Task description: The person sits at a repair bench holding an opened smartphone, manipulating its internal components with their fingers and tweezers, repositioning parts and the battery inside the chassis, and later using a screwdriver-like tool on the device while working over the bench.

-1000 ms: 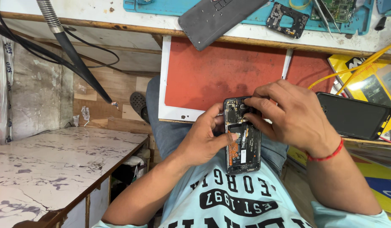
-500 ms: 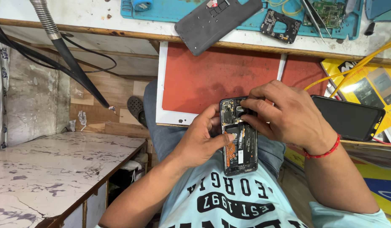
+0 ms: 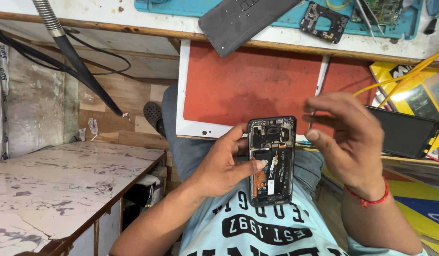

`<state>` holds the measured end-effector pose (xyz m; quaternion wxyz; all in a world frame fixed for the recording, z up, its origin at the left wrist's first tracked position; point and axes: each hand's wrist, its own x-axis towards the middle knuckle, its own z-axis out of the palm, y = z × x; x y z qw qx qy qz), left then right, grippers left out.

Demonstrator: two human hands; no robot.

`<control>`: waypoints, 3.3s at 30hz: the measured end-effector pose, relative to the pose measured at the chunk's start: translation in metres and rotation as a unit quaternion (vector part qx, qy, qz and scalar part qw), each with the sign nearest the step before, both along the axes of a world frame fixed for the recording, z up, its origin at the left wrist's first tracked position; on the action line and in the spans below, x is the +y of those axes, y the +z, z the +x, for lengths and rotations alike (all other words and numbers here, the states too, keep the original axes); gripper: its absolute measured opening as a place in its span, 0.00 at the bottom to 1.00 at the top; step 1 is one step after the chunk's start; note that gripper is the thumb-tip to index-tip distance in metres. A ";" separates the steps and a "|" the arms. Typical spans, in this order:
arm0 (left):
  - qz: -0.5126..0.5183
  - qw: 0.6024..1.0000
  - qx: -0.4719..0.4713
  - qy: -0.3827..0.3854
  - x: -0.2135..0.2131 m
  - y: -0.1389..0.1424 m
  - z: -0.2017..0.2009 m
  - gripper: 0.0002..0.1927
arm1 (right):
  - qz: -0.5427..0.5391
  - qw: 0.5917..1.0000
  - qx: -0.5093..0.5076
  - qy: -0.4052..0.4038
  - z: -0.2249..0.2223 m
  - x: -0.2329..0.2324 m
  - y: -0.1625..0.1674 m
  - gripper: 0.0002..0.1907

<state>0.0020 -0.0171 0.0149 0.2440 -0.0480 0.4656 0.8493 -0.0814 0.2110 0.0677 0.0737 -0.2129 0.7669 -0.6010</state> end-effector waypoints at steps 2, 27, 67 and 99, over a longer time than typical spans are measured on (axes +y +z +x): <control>0.012 1.000 0.001 0.000 0.001 -0.004 -0.002 0.30 | -0.033 0.990 -0.138 0.005 0.000 -0.002 -0.012 0.25; -0.219 0.967 0.127 0.043 0.001 0.009 -0.007 0.13 | -0.120 0.944 -0.306 -0.012 0.015 -0.010 -0.032 0.25; -0.316 0.931 0.148 0.112 0.015 0.015 -0.013 0.07 | -0.065 0.963 -0.262 -0.022 0.023 -0.016 -0.034 0.24; -0.221 0.967 0.111 0.056 0.017 0.028 -0.003 0.16 | -0.089 0.953 -0.288 -0.041 0.023 -0.011 -0.046 0.13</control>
